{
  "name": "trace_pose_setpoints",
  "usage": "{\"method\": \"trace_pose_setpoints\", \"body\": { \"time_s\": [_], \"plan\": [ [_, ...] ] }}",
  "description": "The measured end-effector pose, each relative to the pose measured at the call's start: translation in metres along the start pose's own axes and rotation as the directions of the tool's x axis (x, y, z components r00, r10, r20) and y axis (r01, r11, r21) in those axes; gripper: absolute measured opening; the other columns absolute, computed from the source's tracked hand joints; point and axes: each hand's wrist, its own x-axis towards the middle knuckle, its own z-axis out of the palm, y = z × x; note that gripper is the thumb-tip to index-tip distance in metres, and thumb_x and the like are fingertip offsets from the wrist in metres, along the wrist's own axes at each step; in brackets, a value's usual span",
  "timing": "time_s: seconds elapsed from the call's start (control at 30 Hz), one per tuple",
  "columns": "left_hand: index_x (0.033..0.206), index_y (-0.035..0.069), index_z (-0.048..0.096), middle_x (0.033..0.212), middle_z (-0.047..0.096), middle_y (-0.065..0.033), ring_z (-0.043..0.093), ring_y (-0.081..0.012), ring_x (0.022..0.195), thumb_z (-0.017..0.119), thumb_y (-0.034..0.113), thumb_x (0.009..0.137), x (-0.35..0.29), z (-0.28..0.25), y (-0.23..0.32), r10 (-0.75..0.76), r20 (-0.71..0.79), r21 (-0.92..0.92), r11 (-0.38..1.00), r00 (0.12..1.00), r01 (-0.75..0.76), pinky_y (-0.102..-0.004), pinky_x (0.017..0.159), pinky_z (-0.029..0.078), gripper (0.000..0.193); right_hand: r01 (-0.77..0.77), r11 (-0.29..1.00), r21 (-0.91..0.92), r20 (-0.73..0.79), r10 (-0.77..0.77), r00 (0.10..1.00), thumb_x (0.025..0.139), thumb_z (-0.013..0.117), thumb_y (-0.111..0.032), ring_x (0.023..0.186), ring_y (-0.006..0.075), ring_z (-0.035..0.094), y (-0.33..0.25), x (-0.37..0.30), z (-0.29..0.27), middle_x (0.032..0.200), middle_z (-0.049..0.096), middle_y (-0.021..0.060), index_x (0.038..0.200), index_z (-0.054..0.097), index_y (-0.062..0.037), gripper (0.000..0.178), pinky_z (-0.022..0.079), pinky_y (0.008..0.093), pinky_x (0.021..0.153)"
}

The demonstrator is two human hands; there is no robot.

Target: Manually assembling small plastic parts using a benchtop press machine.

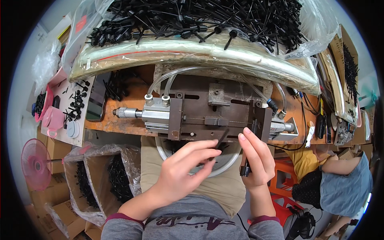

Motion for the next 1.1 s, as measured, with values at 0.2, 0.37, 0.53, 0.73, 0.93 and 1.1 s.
{"method": "trace_pose_setpoints", "body": {
  "time_s": [0.2,0.37,0.53,0.73,0.93,1.1],
  "plan": [
    [0.123,-0.005,0.051,0.111,0.066,-0.0211,0.071,-0.0224,0.088,0.064,-0.015,0.085,-0.005,-0.004,0.006,-0.378,0.094,-0.713,0.62,0.921,0.327,-0.029,0.078,0.06,0.042,0.083,0.997,0.01,0.002,-0.083,0.997,0.078,0.063,0.001,0.082,0.0306,0.071,0.001,-0.007,0.005,0.104,0.07,0.0242,0.105,0.07,0.0091,0.029,0.06,0.0348,0.071],
    [0.12,0.0,0.061,0.108,0.067,-0.01,0.058,-0.0093,0.07,0.077,0.0,0.082,-0.006,0.0,0.006,-0.206,0.144,-0.52,0.817,0.968,0.251,-0.0193,0.058,0.045,0.041,0.167,0.986,-0.03,0.067,-0.164,0.984,0.081,0.064,0.0,0.078,0.0263,0.071,-0.005,0.005,0.004,0.1,0.072,0.0224,0.101,0.071,0.0077,0.023,0.061,0.0336,0.071],
    [0.098,0.004,0.075,0.102,0.071,-0.0101,0.067,-0.0119,0.074,0.086,0.001,0.067,0.001,-0.006,0.013,-0.021,0.068,-0.154,0.987,0.997,0.031,-0.0219,0.056,0.051,0.034,0.208,0.975,-0.084,0.073,-0.202,0.977,0.08,0.066,-0.002,0.077,0.0237,0.071,-0.006,0.012,0.006,0.101,0.072,0.0212,0.102,0.073,0.0069,0.024,0.061,0.0327,0.071],
    [0.099,0.005,0.073,0.119,0.068,-0.0115,0.071,-0.0206,0.083,0.081,0.001,0.065,0.0,-0.003,-0.001,0.117,0.055,0.372,0.919,0.992,-0.129,-0.0305,0.068,0.058,0.035,0.002,0.999,-0.044,-0.048,-0.004,0.999,0.076,0.07,0.007,0.089,0.0321,0.072,0.009,0.001,0.002,0.107,0.069,0.025,0.109,0.068,0.0111,0.034,0.061,0.0348,0.074],
    [0.099,0.003,0.072,0.129,0.066,-0.0104,0.066,-0.0135,0.067,0.074,0.009,0.073,0.006,0.011,-0.012,0.124,0.196,0.658,0.719,0.973,-0.224,-0.0268,0.058,0.053,0.026,-0.025,0.988,0.15,-0.016,0.028,0.999,0.084,0.076,-0.019,0.111,0.0405,0.065,0.002,0.001,0.0,0.125,0.058,0.032,0.123,0.058,0.0146,0.054,0.056,0.043,0.093],
    [0.099,0.002,0.072,0.129,0.066,-0.0111,0.06,-0.0109,0.057,0.072,0.012,0.078,0.013,0.012,-0.01,0.135,0.23,0.708,0.656,0.964,-0.261,-0.0251,0.052,0.048,0.023,-0.053,0.966,0.253,-0.01,0.057,0.998,0.092,0.067,-0.029,0.12,0.0484,0.057,0.007,-0.007,-0.003,0.133,0.049,0.0372,0.135,0.046,0.0166,0.066,0.049,0.0522,0.101]
  ]
}}
